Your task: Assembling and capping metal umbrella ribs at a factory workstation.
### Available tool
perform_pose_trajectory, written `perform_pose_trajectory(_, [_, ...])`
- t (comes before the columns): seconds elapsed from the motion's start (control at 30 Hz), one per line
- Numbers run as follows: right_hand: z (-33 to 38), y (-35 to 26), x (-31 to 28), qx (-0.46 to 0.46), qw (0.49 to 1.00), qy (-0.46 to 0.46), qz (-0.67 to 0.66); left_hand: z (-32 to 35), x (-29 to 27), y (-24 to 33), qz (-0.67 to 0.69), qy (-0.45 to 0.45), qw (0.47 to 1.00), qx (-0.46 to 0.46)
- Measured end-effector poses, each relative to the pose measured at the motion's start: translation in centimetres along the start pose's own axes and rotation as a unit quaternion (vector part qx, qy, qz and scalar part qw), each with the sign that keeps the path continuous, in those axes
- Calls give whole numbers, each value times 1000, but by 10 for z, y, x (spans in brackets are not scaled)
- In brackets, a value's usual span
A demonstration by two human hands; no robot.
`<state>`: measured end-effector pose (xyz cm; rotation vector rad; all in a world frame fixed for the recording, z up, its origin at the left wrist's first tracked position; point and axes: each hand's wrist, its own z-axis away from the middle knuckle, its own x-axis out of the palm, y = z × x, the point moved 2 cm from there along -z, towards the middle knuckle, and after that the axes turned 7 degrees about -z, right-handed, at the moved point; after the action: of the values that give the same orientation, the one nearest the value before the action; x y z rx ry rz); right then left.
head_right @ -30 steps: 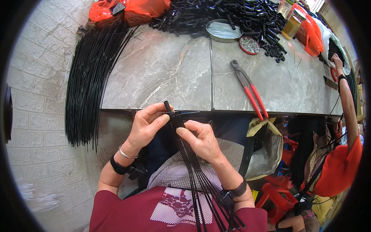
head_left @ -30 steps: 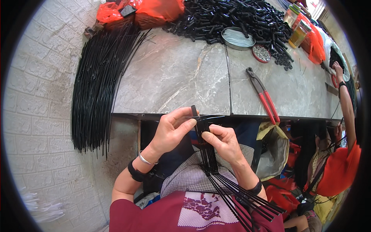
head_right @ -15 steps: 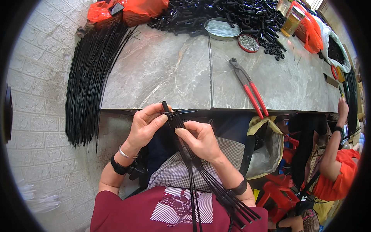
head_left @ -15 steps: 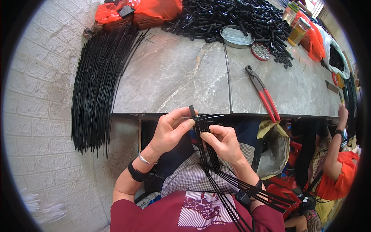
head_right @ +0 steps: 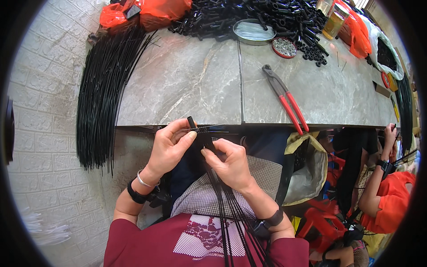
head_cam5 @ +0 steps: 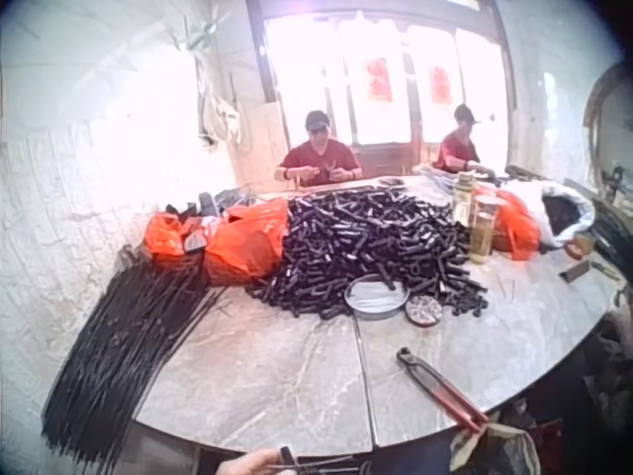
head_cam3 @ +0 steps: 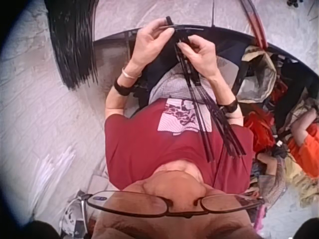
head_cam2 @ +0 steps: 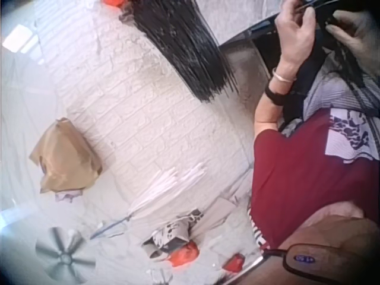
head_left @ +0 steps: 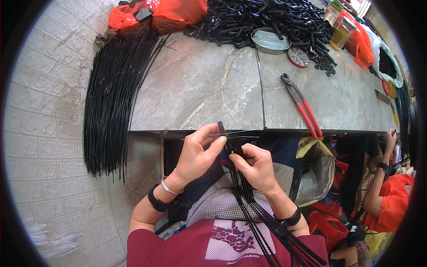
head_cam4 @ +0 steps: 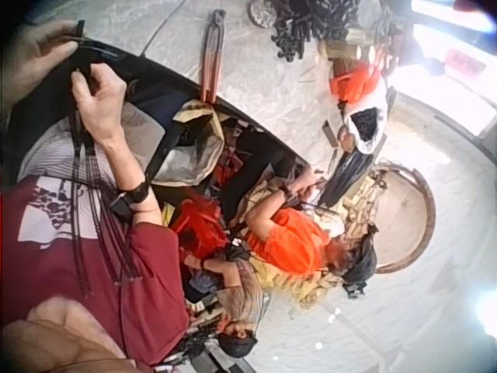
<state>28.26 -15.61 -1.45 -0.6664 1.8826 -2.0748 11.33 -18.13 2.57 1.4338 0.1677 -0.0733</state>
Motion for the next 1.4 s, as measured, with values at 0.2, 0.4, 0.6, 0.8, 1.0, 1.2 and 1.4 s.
perform_pose_trajectory(0.2, [-2,2,-9,107,984,-48,-131,-5,-4,-4,36,-36,999,-11])
perform_pose_trajectory(0.4, [-7,5,-11,137,966,-90,-201,-10,-6,-11,61,-76,995,11])
perform_pose_trajectory(0.6, [-9,8,-10,115,982,-52,-137,-13,1,-9,25,-28,999,-12])
perform_pose_trajectory(0.8, [-9,10,-8,113,985,-41,-124,-13,-2,-11,-19,-9,999,-25])
perform_pose_trajectory(1.0, [-8,9,-10,121,985,-35,-119,-14,-4,-10,18,-32,999,-25])
perform_pose_trajectory(1.2, [-9,15,-12,142,964,-85,-208,-14,-5,-19,71,-69,995,7])
perform_pose_trajectory(1.4, [-6,10,-11,146,964,-73,-211,-13,-2,-19,60,-45,997,-12])
